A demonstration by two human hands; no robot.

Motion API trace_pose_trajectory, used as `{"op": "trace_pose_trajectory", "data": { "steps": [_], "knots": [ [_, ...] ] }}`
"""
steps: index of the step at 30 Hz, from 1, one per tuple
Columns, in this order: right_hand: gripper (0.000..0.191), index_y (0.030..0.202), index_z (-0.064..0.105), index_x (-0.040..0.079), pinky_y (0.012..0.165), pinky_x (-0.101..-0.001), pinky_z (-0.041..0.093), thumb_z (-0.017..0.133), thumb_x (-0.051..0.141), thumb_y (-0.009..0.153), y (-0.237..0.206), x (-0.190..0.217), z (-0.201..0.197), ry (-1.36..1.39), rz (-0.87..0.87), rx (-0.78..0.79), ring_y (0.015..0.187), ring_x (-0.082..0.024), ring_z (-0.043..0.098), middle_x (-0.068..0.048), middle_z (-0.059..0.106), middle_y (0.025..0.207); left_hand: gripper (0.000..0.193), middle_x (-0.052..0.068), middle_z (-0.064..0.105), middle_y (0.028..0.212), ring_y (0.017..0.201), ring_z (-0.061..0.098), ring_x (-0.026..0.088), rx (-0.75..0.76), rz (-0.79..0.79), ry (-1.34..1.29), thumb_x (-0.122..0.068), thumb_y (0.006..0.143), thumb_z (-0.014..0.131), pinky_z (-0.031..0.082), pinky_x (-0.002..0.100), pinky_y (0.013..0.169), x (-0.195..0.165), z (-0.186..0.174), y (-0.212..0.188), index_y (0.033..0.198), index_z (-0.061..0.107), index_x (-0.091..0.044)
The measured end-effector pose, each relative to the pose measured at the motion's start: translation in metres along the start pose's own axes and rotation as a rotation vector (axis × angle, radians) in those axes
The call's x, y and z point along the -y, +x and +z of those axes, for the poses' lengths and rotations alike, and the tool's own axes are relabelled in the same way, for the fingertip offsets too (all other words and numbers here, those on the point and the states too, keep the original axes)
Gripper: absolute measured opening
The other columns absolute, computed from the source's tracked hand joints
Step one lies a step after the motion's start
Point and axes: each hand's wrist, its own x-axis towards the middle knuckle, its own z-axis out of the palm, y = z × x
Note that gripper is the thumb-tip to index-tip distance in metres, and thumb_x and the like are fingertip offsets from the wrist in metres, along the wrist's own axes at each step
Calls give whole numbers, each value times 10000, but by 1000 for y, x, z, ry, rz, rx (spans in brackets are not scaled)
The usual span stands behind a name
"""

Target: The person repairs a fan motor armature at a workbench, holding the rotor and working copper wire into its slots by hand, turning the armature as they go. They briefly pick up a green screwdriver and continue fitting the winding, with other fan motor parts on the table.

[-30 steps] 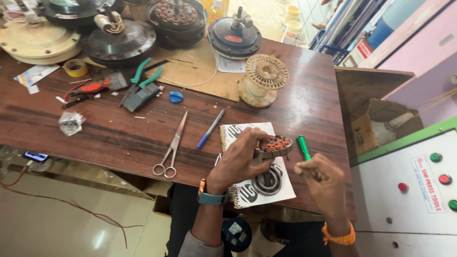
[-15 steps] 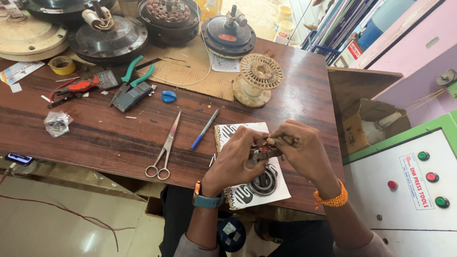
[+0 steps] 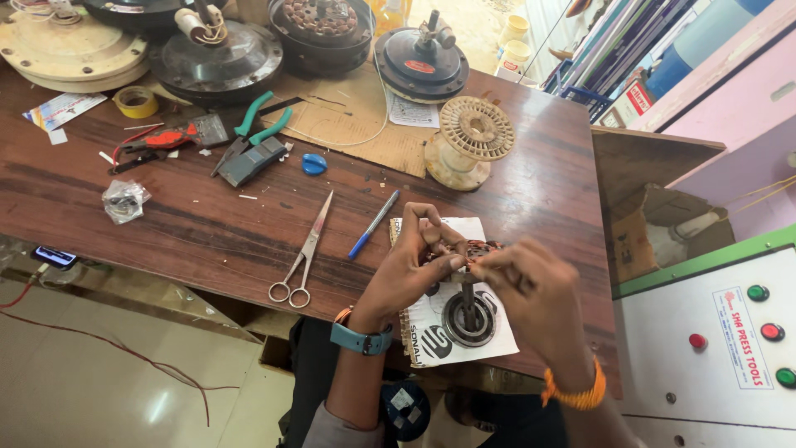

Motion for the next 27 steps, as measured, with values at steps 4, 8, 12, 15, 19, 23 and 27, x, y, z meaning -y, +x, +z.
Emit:
{"op": "trace_pose_trajectory", "data": {
  "steps": [4, 8, 12, 15, 19, 23, 27],
  "knots": [
    [72, 820, 738, 41, 413, -253, 315, 769, 104, 835, -36, -11, 16, 40, 86, -3, 486, -51, 433, 21, 572, 651, 415, 63, 697, 1022, 871, 596, 77, -11, 6, 84, -134, 976, 680, 529, 251, 754, 0, 1, -1, 1233, 360, -72],
    [77, 784, 729, 49, 432, -253, 321, 775, 92, 828, -65, -27, 37, 43, 137, 14, 490, -50, 462, 13, 594, 626, 254, 38, 671, 992, 883, 620, 86, 23, -17, 172, -182, 1009, 665, 541, 282, 779, -6, 1, -2, 1151, 485, -70],
    [73, 847, 723, 20, 466, -232, 351, 767, 77, 838, -88, -36, 44, 91, 197, -36, 510, -73, 444, -20, 574, 664, 446, 65, 570, 1011, 940, 573, 155, 101, 185, 404, -220, 847, 812, 529, 349, 827, -16, 5, -3, 1152, 528, -63],
    [38, 839, 761, 61, 408, -254, 306, 779, 90, 821, -89, -48, 24, 4, 271, -39, 456, -65, 455, 10, 643, 620, 595, 67, 604, 1009, 1010, 549, 231, 80, 272, 686, -224, 790, 855, 504, 388, 873, -20, 13, -4, 1250, 518, -53],
    [41, 888, 761, 55, 450, -238, 338, 755, 62, 848, -75, -49, -9, 77, 256, -114, 539, -30, 475, 5, 706, 725, 522, 63, 581, 1001, 1009, 561, 256, 79, 303, 707, -164, 798, 841, 508, 397, 883, -22, 17, -2, 1211, 541, -54],
    [82, 917, 766, 42, 475, -232, 393, 796, 84, 853, -40, -34, -26, -12, 145, -87, 557, -32, 530, -24, 700, 711, 429, 77, 585, 999, 998, 559, 278, 95, 339, 756, -125, 778, 840, 501, 416, 874, -25, 17, -1, 1122, 595, -57],
    [86, 952, 759, 41, 506, -228, 484, 775, 83, 879, 0, -19, -15, 92, 45, -22, 611, -31, 633, -39, 741, 751, 390, 84, 581, 995, 1001, 563, 284, 94, 352, 784, -112, 792, 815, 505, 413, 869, -28, 17, -2, 1110, 599, -46]
  ]
}}
